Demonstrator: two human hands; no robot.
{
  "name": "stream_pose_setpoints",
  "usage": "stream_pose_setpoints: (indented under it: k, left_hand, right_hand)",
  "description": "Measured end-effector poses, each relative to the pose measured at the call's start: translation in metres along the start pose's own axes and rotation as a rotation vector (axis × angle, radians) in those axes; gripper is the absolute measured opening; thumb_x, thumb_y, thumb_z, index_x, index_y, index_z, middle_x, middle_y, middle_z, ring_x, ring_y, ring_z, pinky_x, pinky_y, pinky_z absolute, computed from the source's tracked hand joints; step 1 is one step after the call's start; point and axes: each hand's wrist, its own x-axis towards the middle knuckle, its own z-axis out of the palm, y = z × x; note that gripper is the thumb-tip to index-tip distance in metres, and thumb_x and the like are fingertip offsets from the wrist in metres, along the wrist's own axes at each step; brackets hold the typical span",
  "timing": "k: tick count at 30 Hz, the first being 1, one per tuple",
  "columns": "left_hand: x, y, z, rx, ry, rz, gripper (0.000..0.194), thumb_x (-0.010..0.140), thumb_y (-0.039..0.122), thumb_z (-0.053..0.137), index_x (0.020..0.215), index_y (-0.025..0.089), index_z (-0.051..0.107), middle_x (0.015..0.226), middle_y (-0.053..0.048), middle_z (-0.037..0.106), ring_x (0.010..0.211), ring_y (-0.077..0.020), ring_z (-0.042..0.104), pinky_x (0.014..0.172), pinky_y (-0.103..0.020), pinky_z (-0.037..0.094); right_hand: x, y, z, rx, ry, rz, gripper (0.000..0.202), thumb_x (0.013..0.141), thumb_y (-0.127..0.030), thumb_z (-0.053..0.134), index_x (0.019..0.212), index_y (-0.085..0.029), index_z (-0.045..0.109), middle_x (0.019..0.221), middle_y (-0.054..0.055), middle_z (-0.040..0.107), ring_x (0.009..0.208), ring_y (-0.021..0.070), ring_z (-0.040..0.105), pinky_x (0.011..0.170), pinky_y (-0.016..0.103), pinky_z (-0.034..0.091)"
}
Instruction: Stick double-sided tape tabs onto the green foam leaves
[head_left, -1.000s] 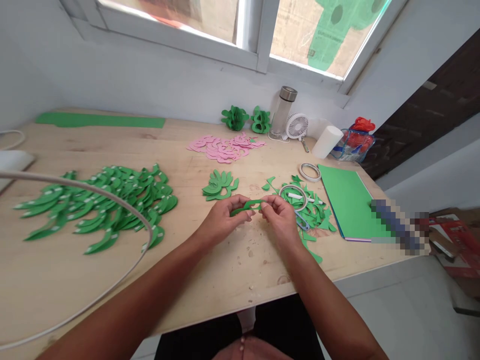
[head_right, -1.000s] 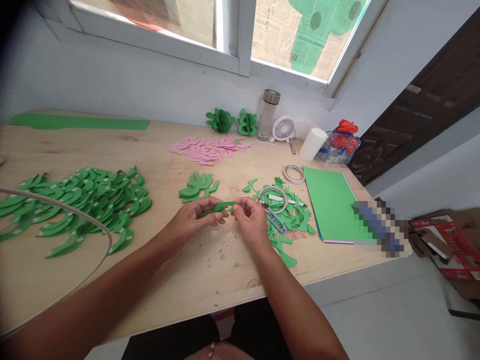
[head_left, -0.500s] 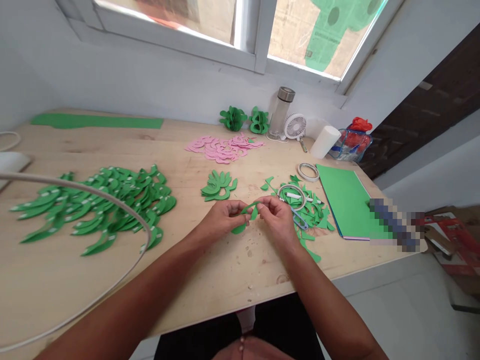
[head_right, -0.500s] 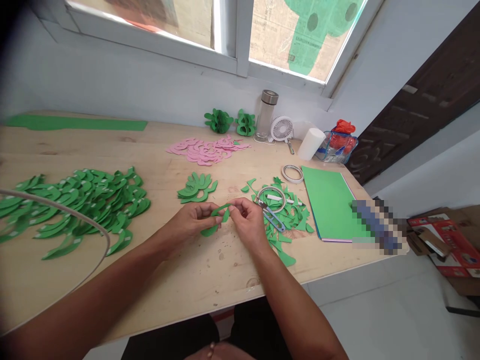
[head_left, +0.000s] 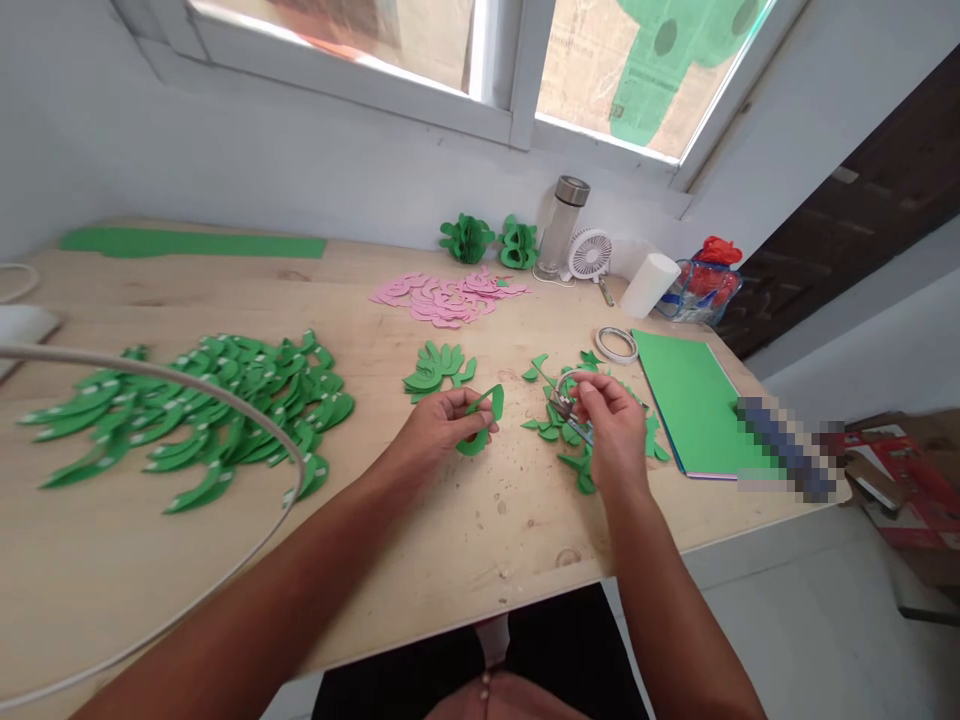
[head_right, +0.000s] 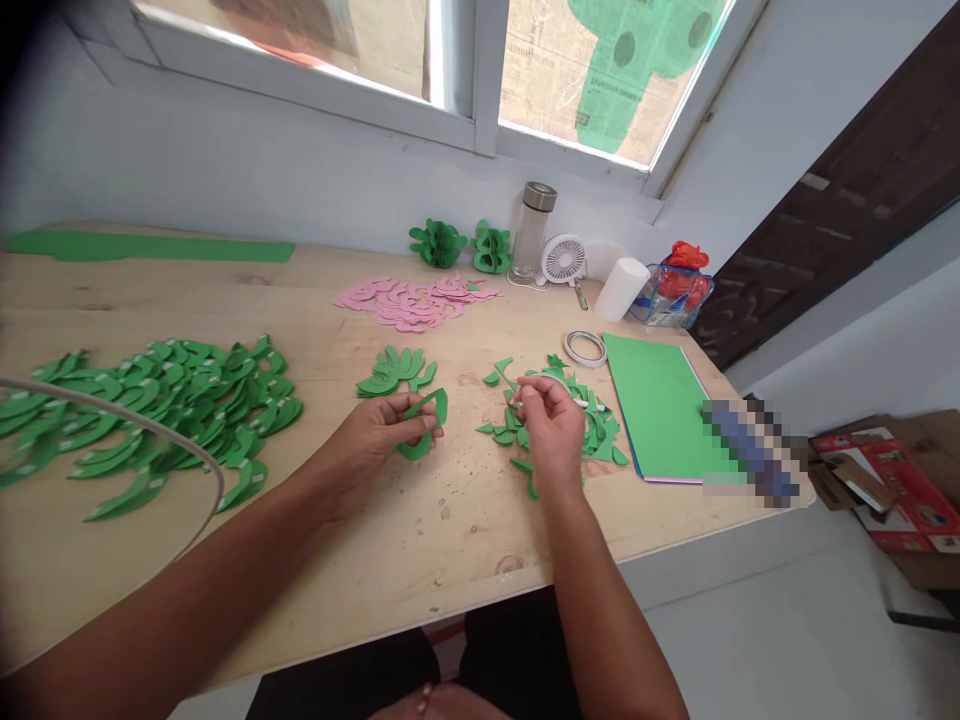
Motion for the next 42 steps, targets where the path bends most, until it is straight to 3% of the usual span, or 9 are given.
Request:
stream_pose_setpoints:
  k: [5, 9, 13, 19, 29, 42]
  left_hand:
    - [-0.002, 0.000, 0.002, 0.017, -0.004, 0.012, 0.022, 0.065, 0.031, 0.070, 0.077, 0.017, 0.059, 0.066, -0.001, 0.065, 0.061, -0.0153, 0.062, 0.057, -0.027, 0.042]
    - [-0.002, 0.001, 0.002, 0.039, -0.025, 0.022, 0.022, 0.064, 0.032, 0.070, 0.075, 0.017, 0.058, 0.064, -0.001, 0.065, 0.059, -0.0152, 0.059, 0.056, -0.027, 0.042]
    - [0.000, 0.001, 0.001, 0.045, -0.036, 0.010, 0.023, 0.063, 0.033, 0.070, 0.074, 0.017, 0.058, 0.064, -0.002, 0.066, 0.055, -0.0134, 0.056, 0.054, -0.026, 0.041]
    - [0.003, -0.003, 0.000, 0.055, -0.038, 0.002, 0.026, 0.061, 0.036, 0.072, 0.073, 0.017, 0.059, 0.063, -0.002, 0.068, 0.054, -0.0136, 0.057, 0.052, -0.025, 0.041]
    - [0.000, 0.002, 0.002, 0.079, -0.027, -0.007, 0.020, 0.063, 0.033, 0.069, 0.071, 0.018, 0.059, 0.063, -0.001, 0.067, 0.056, -0.0135, 0.057, 0.053, -0.026, 0.041]
    - [0.002, 0.000, 0.001, 0.087, -0.030, -0.003, 0.020, 0.062, 0.034, 0.069, 0.070, 0.019, 0.059, 0.062, -0.002, 0.067, 0.056, -0.0149, 0.058, 0.052, -0.026, 0.041]
  right_hand:
    - [0.021, -0.003, -0.024, -0.409, -0.142, -0.132, 0.017, 0.074, -0.031, 0.058, 0.079, -0.017, 0.067, 0.067, 0.000, 0.063, 0.059, 0.0132, 0.052, 0.057, 0.026, 0.039]
    - [0.037, 0.015, -0.033, -0.843, -0.193, -0.287, 0.016, 0.077, -0.026, 0.053, 0.077, -0.020, 0.068, 0.073, 0.002, 0.067, 0.067, 0.0167, 0.056, 0.064, 0.029, 0.040]
    - [0.041, 0.033, -0.037, -1.048, -0.238, -0.382, 0.017, 0.078, -0.023, 0.051, 0.081, -0.020, 0.068, 0.084, 0.006, 0.068, 0.072, 0.0191, 0.058, 0.068, 0.032, 0.041]
    - [0.041, 0.043, -0.037, -1.072, -0.245, -0.449, 0.016, 0.079, -0.020, 0.051, 0.085, -0.020, 0.066, 0.088, 0.007, 0.067, 0.078, 0.0210, 0.058, 0.073, 0.033, 0.042]
    - [0.032, 0.038, -0.027, -1.166, -0.280, -0.558, 0.013, 0.082, -0.021, 0.052, 0.086, -0.019, 0.064, 0.089, 0.009, 0.065, 0.087, 0.0245, 0.053, 0.077, 0.034, 0.039]
    - [0.030, 0.038, -0.025, -1.233, -0.275, -0.585, 0.013, 0.082, -0.016, 0.051, 0.085, -0.020, 0.063, 0.091, 0.010, 0.064, 0.089, 0.0253, 0.053, 0.077, 0.034, 0.038]
